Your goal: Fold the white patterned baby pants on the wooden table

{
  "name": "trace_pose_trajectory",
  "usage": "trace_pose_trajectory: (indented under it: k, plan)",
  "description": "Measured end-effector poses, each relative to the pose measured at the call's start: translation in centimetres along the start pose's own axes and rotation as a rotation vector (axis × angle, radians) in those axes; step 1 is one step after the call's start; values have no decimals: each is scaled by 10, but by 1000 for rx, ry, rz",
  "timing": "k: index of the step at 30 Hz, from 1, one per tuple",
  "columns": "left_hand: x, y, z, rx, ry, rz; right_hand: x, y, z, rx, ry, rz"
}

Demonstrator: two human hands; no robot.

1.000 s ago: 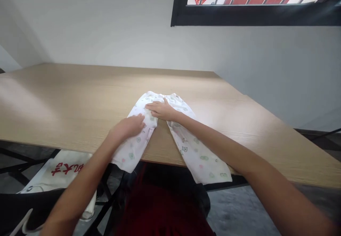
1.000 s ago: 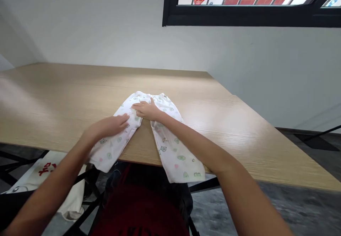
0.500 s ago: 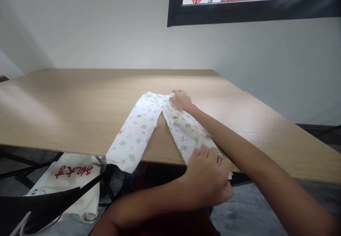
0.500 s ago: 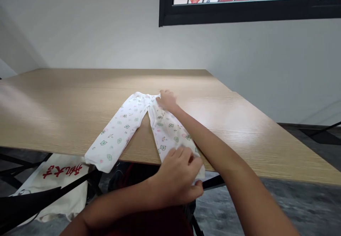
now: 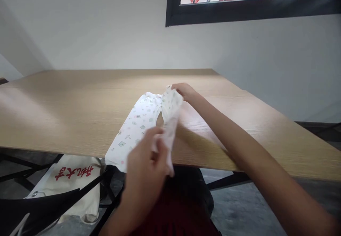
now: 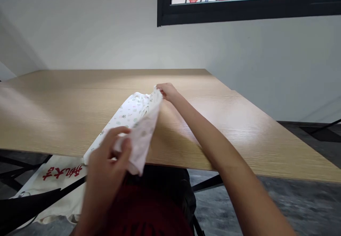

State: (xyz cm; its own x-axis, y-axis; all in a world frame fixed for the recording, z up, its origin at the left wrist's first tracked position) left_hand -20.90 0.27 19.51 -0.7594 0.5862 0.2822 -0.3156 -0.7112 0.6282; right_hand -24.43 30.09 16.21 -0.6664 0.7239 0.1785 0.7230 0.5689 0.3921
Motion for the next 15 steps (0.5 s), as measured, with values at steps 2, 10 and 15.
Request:
trace_pose_trajectory:
  k: [2,10,15]
  plan:
    - [6,38,-37,50,192,135,8,-24,-14,51,40,26]
    - [22,42,-139,453,375,-149,18,-133,-20,-67,206,-16]
    - [17,5,-108,492,180,-368,15,-110,-5,-156,332,-132]
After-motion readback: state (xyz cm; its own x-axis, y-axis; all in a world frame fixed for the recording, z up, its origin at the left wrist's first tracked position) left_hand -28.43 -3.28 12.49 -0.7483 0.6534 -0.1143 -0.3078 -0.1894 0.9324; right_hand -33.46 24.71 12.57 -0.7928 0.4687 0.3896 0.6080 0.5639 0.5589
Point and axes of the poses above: each hand's wrist, its own x-axis towards the middle knuckle, its own y-axis out of the back of the hand, z = x × y, the point moved 9 cm from there along x, towards the middle knuckle, and after that the axes turned 11 degrees about y, right-handed, at the moved point
